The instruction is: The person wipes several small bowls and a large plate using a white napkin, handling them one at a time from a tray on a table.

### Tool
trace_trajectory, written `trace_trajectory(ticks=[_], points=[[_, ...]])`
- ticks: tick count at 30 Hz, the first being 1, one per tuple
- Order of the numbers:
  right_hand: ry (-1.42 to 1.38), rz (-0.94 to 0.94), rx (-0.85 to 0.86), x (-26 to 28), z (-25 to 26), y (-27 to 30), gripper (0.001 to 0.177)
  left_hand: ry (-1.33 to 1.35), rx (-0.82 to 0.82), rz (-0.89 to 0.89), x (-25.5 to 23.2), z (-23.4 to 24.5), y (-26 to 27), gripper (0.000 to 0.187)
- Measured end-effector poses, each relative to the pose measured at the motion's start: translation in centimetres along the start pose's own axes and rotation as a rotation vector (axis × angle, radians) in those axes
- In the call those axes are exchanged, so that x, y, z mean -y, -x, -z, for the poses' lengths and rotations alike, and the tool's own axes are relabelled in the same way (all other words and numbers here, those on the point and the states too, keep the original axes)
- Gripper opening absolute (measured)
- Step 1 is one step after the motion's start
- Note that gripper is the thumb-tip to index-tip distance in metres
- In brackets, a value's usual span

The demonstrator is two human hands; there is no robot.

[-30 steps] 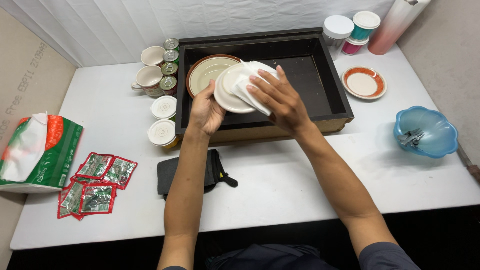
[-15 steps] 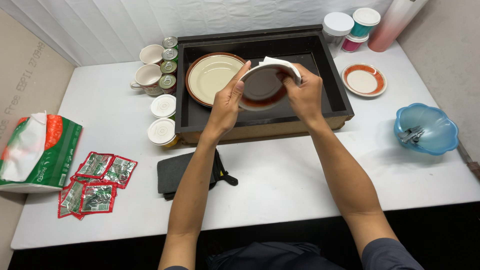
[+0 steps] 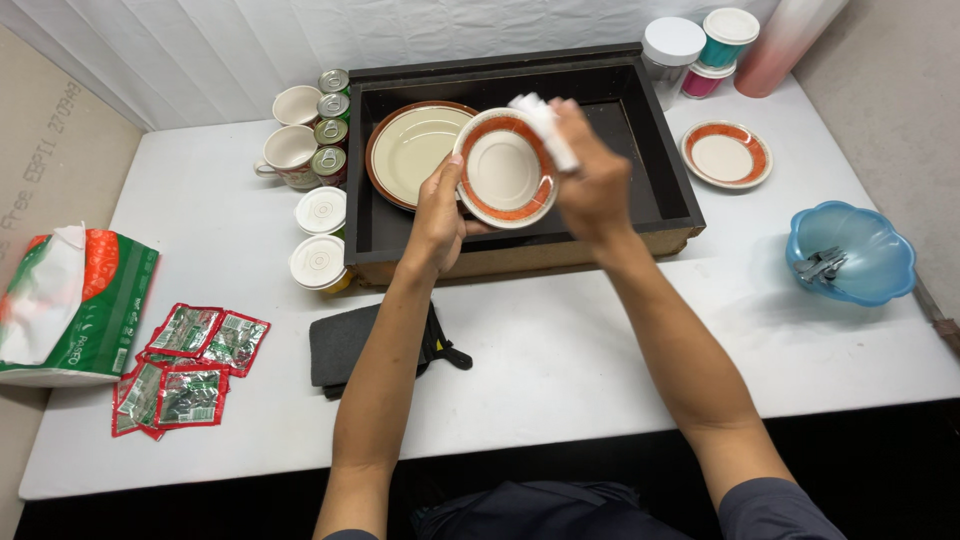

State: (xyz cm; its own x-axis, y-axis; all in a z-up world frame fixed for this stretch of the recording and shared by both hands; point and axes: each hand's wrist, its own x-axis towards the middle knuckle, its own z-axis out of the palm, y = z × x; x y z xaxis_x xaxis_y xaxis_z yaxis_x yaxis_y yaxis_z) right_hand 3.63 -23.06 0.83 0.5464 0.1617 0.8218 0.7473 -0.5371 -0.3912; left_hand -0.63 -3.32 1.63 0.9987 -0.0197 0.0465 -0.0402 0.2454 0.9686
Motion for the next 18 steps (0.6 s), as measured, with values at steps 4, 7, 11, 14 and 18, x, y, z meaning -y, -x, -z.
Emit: trace_trajectory(ticks=[4,7,11,14,18], points=[[0.17,0.176,0.319,1.8,-2.7,1.5,0.042,0.132,0.039,-0.007,0.6,0.1,-0.2,0.053],[-0.103,0.137,0.424,2.4,-1.7,1.4,0.053,0.154,-0.029,0.001,0.2,0.9,-0.1,0.053],[0.085,-0.087,0.573,1.2,3.4,-0.8,0.043,0.176,0.011,-0.068,-2.0,0.6,-0.5,0.044],[-0.081,-0.207,0.403,-1.8,10.0,-1.8,0.045,0.031,0.034,-0.057,-2.9,-1.8,-1.8,0.039],[0.085,-0.231,0.185,-6.7,19.8,-2.8,0.022,-0.122,0.158,-0.057,-3.3,-8.0,-8.5,0.035]])
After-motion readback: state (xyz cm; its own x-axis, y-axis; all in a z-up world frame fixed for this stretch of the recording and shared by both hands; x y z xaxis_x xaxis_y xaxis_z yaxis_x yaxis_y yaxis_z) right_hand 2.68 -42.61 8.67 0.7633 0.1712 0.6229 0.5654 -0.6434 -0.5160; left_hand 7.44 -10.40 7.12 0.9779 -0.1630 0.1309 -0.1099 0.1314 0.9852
